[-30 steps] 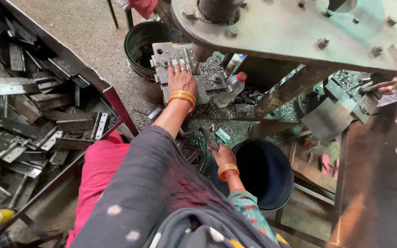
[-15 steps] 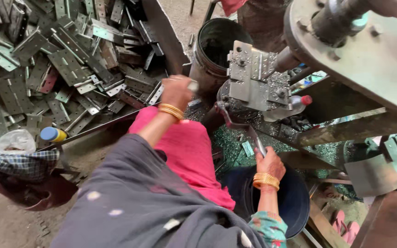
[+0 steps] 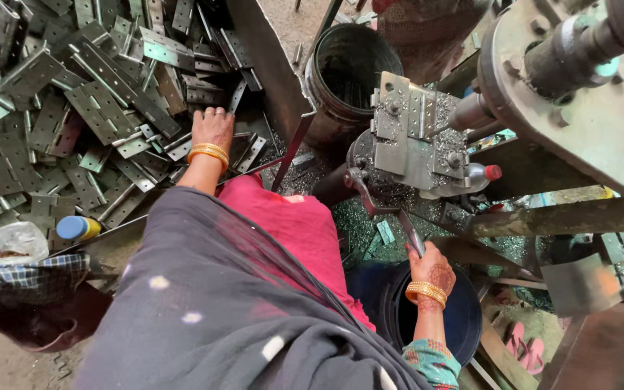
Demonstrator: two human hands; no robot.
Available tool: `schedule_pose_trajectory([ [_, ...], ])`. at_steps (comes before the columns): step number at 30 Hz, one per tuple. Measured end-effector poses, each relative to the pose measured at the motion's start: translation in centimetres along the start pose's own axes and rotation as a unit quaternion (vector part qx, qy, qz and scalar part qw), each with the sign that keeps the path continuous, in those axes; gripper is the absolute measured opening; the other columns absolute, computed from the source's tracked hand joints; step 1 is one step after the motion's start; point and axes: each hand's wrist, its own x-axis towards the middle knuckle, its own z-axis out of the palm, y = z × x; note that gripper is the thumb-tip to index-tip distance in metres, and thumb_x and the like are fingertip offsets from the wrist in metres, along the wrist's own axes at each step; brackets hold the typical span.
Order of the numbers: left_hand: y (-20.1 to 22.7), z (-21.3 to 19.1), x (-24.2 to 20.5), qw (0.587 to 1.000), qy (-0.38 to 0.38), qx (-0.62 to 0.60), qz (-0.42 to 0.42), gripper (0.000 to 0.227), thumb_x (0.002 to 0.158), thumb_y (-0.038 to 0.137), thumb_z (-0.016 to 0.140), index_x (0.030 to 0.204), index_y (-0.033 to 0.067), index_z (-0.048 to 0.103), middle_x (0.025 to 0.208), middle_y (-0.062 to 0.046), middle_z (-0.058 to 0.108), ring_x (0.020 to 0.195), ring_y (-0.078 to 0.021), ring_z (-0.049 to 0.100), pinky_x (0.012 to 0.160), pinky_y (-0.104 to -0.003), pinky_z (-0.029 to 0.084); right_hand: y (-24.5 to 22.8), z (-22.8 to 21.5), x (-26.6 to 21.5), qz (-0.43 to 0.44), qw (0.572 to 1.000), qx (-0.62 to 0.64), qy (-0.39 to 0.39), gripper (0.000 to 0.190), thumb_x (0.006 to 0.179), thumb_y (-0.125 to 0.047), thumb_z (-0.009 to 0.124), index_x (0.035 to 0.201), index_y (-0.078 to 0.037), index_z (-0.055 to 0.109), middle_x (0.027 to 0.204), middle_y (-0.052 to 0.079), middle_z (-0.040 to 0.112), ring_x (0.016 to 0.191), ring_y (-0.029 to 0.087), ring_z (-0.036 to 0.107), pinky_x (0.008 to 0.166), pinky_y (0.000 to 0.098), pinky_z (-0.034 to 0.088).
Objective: The person repeatedly picks up small metal pieces from a bin, places them under a drill press, and operates the machine to drill holes. They then remove the pieces and place them into a pile. The process is repeated continuously throughout the clip.
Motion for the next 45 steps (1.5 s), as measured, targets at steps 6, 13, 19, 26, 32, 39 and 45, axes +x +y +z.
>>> schedule_pose_trajectory([
  [6,0.1,-5.3,-3.0,0.994,-0.041,-0.096,-0.003,0.023,0.090,0.020,0.071,0.109,0.0100,0.078,0.123,-0.015,0.071,0.116,-0.0325,0.066,0.095,-0.042,0.053,0.7,0.9,0.1,-0.004,1.000,0.015,0.014,0.039,0.092,-0.051,0.067,0.108,-0.016,0.072,0.098,0.018,0.075,0.095,0.041,0.071,0.081,0.0535,0.055],
  [13,12.0,-18.2,-1.0,0.878,-0.202,-0.399,0.171,0.051,0.078,0.017,0.079,0.127,0.0105,0.071,0.118,-0.022,0.073,0.106,-0.0311,0.073,0.094,-0.039,0.055,1.9,2.0,0.7,-0.030,0.996,0.052,0.065,0.038,0.089,-0.050,0.069,0.102,-0.014,0.071,0.094,0.018,0.074,0.091,0.040,0.071,0.076,0.0531,0.055],
  [19,31.2,-22.9,-4.5,0.958,0.131,-0.161,0.198,0.030,0.094,0.016,0.057,0.116,0.0029,0.074,0.132,-0.017,0.064,0.125,-0.0312,0.056,0.100,-0.039,0.046,2.5,2.5,0.3,-0.049,0.993,0.078,0.073,0.039,0.089,-0.051,0.068,0.100,-0.013,0.067,0.091,0.017,0.074,0.090,0.039,0.071,0.076,0.0530,0.054],
  [26,36.1,-21.9,-6.9,0.963,0.107,-0.156,0.189,0.045,0.099,0.017,0.047,0.138,-0.0006,0.061,0.152,-0.016,0.052,0.148,-0.0302,0.039,0.115,-0.051,0.028,4.3,2.1,3.6,-0.136,0.986,0.094,-0.001,0.039,0.092,-0.048,0.064,0.103,-0.011,0.066,0.096,0.019,0.073,0.092,0.043,0.069,0.076,0.0567,0.052],
  [32,35.8,-23.9,-5.2,0.971,0.035,-0.160,0.172,0.071,0.085,0.044,0.052,0.140,-0.0008,0.056,0.153,-0.018,0.048,0.146,-0.0343,0.034,0.118,-0.055,0.012,3.3,1.7,2.4,-0.048,0.989,0.133,-0.037,0.049,0.092,-0.059,0.061,0.104,-0.012,0.068,0.098,0.020,0.073,0.096,0.043,0.069,0.081,0.0550,0.053],
  [39,36.4,-22.5,-4.2,0.973,0.120,-0.063,0.185,0.045,0.098,0.018,0.039,0.128,-0.0029,0.065,0.143,-0.021,0.057,0.143,-0.0343,0.042,0.123,-0.052,0.012,4.9,5.5,2.9,-0.062,0.978,0.187,-0.064,0.050,0.093,-0.058,0.060,0.104,-0.010,0.068,0.095,0.021,0.072,0.095,0.044,0.068,0.079,0.0555,0.051],
  [45,36.4,-21.2,-3.7,0.965,0.162,-0.064,0.195,0.042,0.098,0.019,0.043,0.121,-0.0059,0.068,0.135,-0.025,0.062,0.137,-0.0380,0.048,0.123,-0.051,0.017,4.4,11.7,3.6,-0.063,0.968,0.241,-0.033,0.056,0.087,-0.061,0.062,0.099,-0.007,0.072,0.091,0.022,0.073,0.092,0.044,0.069,0.078,0.0539,0.052],
])
